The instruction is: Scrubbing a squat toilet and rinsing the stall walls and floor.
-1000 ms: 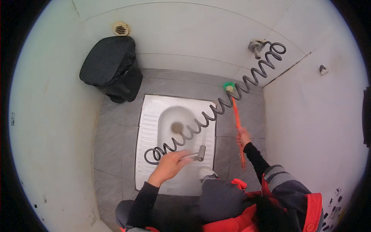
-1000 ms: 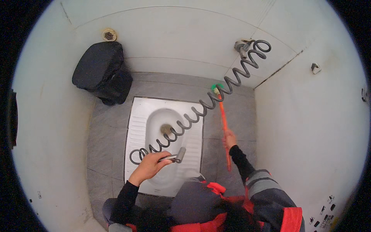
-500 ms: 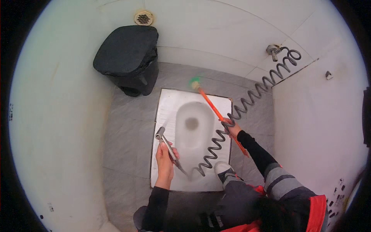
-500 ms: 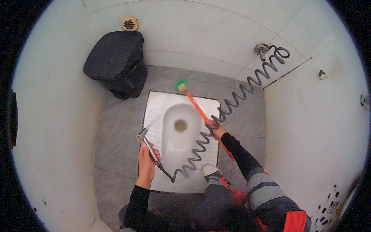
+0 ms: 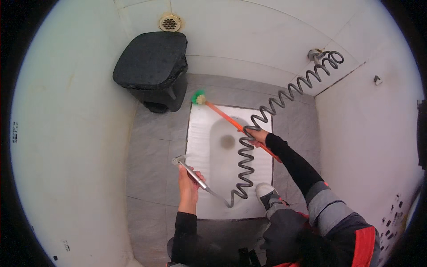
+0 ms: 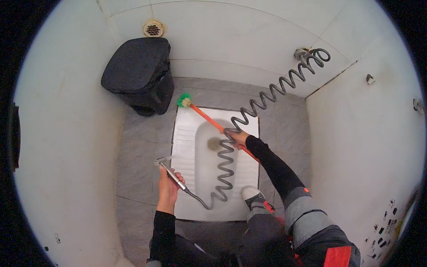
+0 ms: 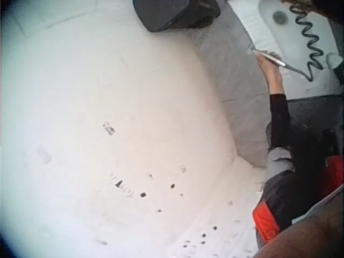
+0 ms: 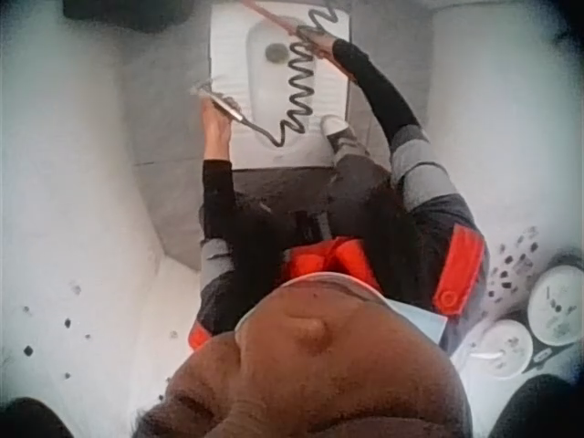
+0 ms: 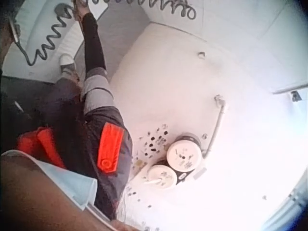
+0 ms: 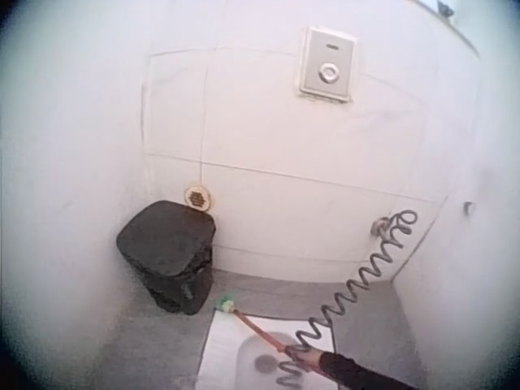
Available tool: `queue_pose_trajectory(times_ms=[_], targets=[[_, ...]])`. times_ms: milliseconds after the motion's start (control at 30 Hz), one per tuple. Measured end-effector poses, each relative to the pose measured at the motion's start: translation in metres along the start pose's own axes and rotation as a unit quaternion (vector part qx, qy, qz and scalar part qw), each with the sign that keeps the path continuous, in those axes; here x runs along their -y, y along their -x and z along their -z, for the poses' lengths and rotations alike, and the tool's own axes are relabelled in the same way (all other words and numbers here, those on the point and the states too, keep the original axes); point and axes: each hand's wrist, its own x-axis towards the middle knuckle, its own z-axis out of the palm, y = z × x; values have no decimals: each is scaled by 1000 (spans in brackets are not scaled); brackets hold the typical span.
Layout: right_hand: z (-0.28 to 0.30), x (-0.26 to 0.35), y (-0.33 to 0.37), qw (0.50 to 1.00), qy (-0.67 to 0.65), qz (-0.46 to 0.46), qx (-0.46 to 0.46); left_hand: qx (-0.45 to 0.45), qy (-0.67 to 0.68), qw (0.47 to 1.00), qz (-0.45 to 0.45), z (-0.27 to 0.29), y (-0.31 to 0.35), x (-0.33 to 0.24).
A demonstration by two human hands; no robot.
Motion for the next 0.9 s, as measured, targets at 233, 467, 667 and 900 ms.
queue_pose_trajectory(times_ms=[233, 467, 667, 900], targets=[[-14, -44, 148, 981, 118, -116, -105, 35, 21, 992, 121, 31, -8, 0], [-11, -102, 192, 947, -111, -161, -255, 93, 99, 971, 198, 8, 4, 17], [-23, -168, 209, 886, -212, -147, -385, 155, 84, 959, 221, 9, 16, 28], [-72, -132, 254, 935, -201, -164, -243, 167, 97, 943, 270, 30, 12, 28]])
